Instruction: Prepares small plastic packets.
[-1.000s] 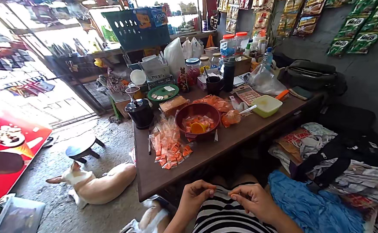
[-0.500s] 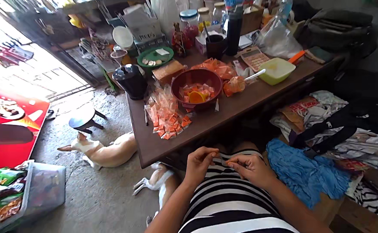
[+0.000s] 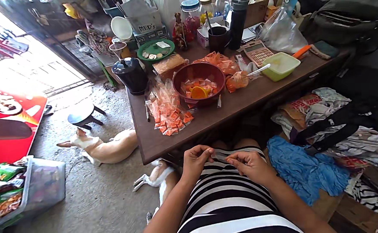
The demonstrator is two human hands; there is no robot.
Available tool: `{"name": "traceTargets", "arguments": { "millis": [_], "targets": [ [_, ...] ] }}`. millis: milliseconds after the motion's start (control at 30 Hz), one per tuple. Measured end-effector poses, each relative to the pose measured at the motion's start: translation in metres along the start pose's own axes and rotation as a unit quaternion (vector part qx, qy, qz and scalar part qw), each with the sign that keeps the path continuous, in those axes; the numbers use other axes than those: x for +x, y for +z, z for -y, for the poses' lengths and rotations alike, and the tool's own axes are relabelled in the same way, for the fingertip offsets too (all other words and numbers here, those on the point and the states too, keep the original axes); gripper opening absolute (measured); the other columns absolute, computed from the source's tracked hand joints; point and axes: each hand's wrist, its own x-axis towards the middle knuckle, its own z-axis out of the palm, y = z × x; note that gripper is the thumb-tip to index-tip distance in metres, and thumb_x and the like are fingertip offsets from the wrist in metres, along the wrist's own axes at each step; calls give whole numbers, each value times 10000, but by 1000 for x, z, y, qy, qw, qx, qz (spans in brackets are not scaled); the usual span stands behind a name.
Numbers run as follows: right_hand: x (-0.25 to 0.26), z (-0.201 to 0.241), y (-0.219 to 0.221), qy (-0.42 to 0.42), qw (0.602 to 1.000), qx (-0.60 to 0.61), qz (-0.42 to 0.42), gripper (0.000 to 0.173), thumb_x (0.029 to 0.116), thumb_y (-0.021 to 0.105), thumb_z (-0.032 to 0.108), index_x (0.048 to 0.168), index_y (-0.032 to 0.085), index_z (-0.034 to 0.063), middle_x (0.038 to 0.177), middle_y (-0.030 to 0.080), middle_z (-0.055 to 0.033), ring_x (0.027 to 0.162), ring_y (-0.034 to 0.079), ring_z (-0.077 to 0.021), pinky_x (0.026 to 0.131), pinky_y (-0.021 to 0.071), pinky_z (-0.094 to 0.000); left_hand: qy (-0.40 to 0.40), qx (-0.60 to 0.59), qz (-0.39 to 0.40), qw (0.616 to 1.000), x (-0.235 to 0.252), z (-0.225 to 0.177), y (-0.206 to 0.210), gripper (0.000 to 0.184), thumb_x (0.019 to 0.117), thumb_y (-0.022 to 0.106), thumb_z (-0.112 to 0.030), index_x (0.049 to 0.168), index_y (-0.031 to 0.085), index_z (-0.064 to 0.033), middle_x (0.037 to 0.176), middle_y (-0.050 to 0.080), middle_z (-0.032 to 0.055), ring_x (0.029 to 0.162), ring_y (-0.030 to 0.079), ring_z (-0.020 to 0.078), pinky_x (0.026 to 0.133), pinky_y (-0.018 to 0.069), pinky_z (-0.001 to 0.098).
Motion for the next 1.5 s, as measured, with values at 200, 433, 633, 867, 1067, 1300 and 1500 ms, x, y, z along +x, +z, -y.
{"name": "traceTargets", "arguments": {
  "millis": [200,433,633,867,1067,1300,1500],
  "targets": [
    [0,-4,-5,2,1000,-1,-9,195,1017,620,187,1060,750,48,758,666,81,559,525,87,530,461,-88,-10,-38,30,999,2,6,-6,149,947,630,61,1048,737,36,921,773,60,764,743,121,747,640,296],
    [-1,-7,-8,15,1000,14,-4,193,1016,621,184,1063,746,44,741,655,87,552,517,86,529,456,-89,-42,-1,9,999,2,3,-1,85,878,705,62,877,727,-21,743,743,9,592,694,76,575,611,246],
    [-1,-12,-9,16,1000,15,-7,196,1012,623,183,1058,745,37,743,658,83,554,519,88,530,459,-92,-40,53,34,997,1,11,7,282,1068,483,-123,825,623,-94,642,602,-81,516,603,32,529,579,232],
    [-2,-18,-11,29,999,16,-8,197,1017,622,198,1058,751,55,734,656,85,545,524,79,526,462,-96,-9,-20,75,997,3,14,5,102,973,631,-4,963,731,-24,846,766,14,676,729,95,656,641,282],
    [-2,-18,-13,29,999,23,-11,189,1014,622,185,1057,749,52,738,655,83,552,523,81,530,459,-94,-34,-80,69,994,2,11,-1,175,883,746,20,1043,763,-50,958,766,24,818,746,123,799,643,319],
    [-2,-19,-10,36,999,28,-3,190,1013,629,194,1058,750,55,755,661,83,565,530,78,538,462,-93,39,50,38,997,-3,20,1,10,922,702,-14,926,711,-15,809,740,4,666,710,80,647,628,258],
    [-3,-18,-7,17,1000,24,0,206,1019,621,198,1061,748,42,780,678,65,569,534,76,541,470,-98,114,123,36,985,-2,20,7,203,1033,596,-154,892,673,-30,810,622,-19,667,647,37,631,605,217]
  ]
}}
